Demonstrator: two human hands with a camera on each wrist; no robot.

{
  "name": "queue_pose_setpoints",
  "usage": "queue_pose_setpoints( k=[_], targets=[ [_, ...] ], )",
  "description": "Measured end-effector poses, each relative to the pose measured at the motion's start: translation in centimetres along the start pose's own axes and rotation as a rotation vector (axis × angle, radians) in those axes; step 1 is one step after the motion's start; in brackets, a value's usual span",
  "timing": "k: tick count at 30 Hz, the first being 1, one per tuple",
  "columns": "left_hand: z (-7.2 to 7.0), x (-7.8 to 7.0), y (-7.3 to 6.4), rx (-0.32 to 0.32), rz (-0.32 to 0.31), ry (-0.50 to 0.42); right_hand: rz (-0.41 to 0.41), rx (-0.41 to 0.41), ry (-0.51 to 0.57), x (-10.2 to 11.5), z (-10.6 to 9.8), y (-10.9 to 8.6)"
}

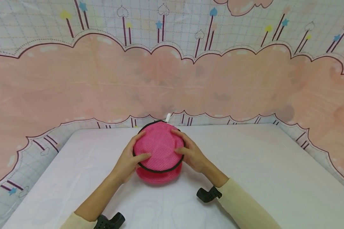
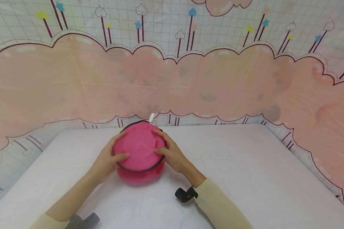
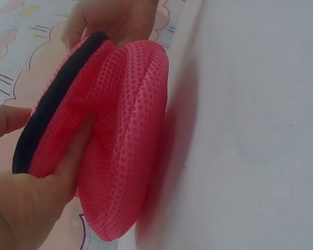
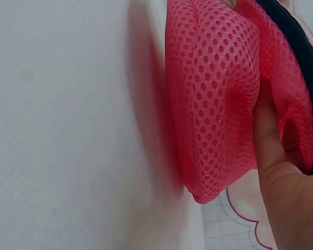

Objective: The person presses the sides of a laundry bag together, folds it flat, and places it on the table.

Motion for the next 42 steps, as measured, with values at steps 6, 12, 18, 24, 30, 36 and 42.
queue_pose_setpoints(
  k=[6, 12, 18, 24, 30, 36, 42],
  targets=[
    [0.1, 0.4, 0.0, 0.019, -0.005, -0.028, 0.016, -0.009, 0.008, -0.3, -0.1, 0.0],
    [0.3, 0.7, 0.1, 0.026, 0.006, -0.054, 0.029, -0.019, 0.041, -0.6, -0.1, 0.0],
    [-0.1, 1.3, 0.1, 0.022, -0.006, -0.074, 0.045, -0.016, 0.067, -1.1, 0.1, 0.0],
    [-0.4, 1.8, -0.2, 0.016, -0.019, -0.085, 0.049, -0.002, 0.045, -1.5, 0.3, 0.0],
    [-0.4, 1.7, -0.2, 0.02, -0.01, -0.076, 0.043, 0.0, 0.025, -1.7, 0.4, 0.0],
    [-0.5, 1.9, -0.1, 0.015, -0.031, -0.08, 0.045, 0.001, 0.012, -2.0, 0.3, 0.1],
    [-0.5, 2.0, -0.2, -0.003, -0.038, -0.075, 0.061, -0.011, 0.012, -2.0, 0.3, 0.1]
  ],
)
Point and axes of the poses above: each hand's wrist, its own y-axis towards the middle knuckle, its own z-axis out of the palm, x = y × z, the point moved 6 cm from there along y, towards the middle knuckle
